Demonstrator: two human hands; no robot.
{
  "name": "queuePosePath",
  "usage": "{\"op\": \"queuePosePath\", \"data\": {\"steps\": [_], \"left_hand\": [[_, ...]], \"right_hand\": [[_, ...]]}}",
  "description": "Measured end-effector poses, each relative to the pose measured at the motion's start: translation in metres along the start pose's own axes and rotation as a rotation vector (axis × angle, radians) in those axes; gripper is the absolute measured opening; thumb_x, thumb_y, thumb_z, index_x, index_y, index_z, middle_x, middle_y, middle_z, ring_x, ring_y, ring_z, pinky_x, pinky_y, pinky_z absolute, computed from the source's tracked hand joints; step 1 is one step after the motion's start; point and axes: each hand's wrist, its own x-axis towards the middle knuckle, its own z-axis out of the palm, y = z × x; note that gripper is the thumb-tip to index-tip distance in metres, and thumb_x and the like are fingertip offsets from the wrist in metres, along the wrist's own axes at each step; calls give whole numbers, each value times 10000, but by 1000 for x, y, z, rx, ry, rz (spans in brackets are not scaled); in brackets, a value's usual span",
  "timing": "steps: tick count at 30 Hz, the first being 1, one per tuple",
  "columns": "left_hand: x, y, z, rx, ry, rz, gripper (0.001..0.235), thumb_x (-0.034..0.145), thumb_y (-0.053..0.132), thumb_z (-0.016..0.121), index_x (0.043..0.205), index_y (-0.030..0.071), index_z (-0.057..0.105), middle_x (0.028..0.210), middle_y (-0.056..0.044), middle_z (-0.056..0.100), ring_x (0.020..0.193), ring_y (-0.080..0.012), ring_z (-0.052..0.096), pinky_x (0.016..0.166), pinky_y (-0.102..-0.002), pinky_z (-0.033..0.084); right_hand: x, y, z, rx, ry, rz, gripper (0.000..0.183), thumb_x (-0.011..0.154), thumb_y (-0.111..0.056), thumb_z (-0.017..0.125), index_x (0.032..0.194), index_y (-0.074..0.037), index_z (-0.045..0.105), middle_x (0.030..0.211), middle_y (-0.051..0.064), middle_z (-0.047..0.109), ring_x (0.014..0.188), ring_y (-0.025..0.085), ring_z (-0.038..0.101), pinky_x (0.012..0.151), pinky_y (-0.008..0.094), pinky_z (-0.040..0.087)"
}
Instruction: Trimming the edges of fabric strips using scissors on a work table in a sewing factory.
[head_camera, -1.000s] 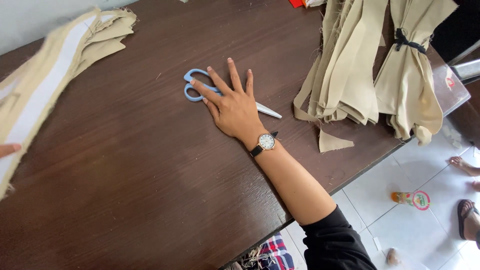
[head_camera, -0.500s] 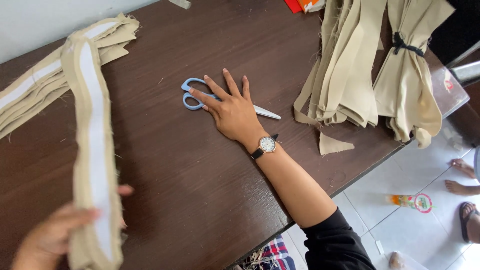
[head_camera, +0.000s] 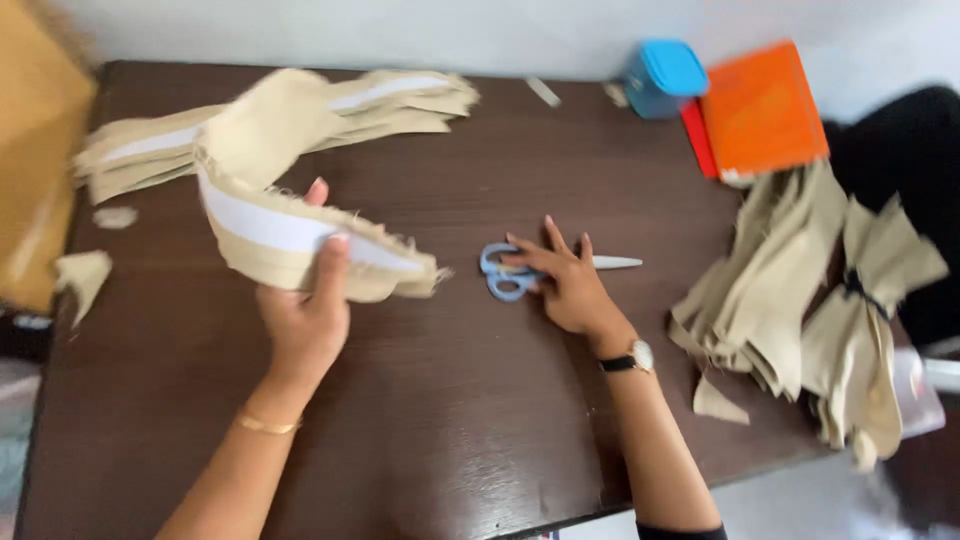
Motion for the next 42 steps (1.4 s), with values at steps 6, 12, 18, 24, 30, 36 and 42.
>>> {"op": "queuePosePath", "data": {"steps": [6, 12, 18, 24, 30, 36, 42], "left_hand": [[11, -2, -22, -98, 79, -119, 377, 968, 156, 555, 1219, -113, 474, 1215, -250, 521, 1123, -199, 440, 953, -449, 425], [-18, -85, -12, -337, -160, -303, 524, 839, 92, 682, 1309, 41, 456, 1310, -99, 510, 1213, -178, 454, 1017, -358, 389], [-2, -57, -12, -539, -325, -795, 423, 959, 244, 401, 1349, 83, 417, 1350, -162, 480, 1179, -309, 501, 852, -463, 515], [-7, -84, -5, -616, -443, -871, 615, 814, 95, 660, 1356, 78, 371, 1361, -137, 462, 1178, -286, 502, 903, -464, 494], [-6, -64, -5, -778, -532, -1016, 580, 882, 175, 528, 1406, 112, 288, 1378, -183, 420, 1191, -363, 485, 846, -528, 511], [-2, -57, -9, -704, -715, -916, 725, 768, 95, 664, 1401, 165, 316, 1284, -159, 498, 1114, -316, 554, 835, -478, 545], [-35, -99, 9, -765, -685, -1045, 671, 833, 117, 623, 1411, 43, 291, 1332, -183, 488, 1107, -325, 556, 830, -507, 533]], "right_hand": [[17, -24, 14, 362, -89, -201, 211, 678, -82, 503, 587, -190, 659, 1165, -34, 666, 1398, 219, 261, 1086, 514, -118], [33, -46, 46, 483, 179, -226, 366, 749, -40, 614, 435, -76, 430, 813, 65, 730, 1135, 268, 598, 1115, 359, 161], [0, -65, 18, -103, 385, 397, 480, 588, -580, 818, 755, -182, 608, 786, 20, 638, 855, 229, 595, 751, 356, 478], [-3, -112, 5, -74, -113, 779, 727, 595, -511, 823, 1090, -58, 543, 930, 146, 672, 984, 342, 636, 811, 427, 508], [-8, -11, 18, -161, 138, 721, 338, 637, -387, 777, 904, -204, 680, 803, 6, 685, 849, 231, 667, 707, 356, 527], [-14, -16, 3, -190, 218, 682, 370, 591, -336, 770, 797, -46, 670, 816, 148, 608, 866, 377, 605, 760, 441, 497], [-11, -49, 3, -201, 260, 754, 313, 697, -265, 701, 944, -88, 623, 901, 169, 674, 915, 399, 630, 792, 481, 501]]}}
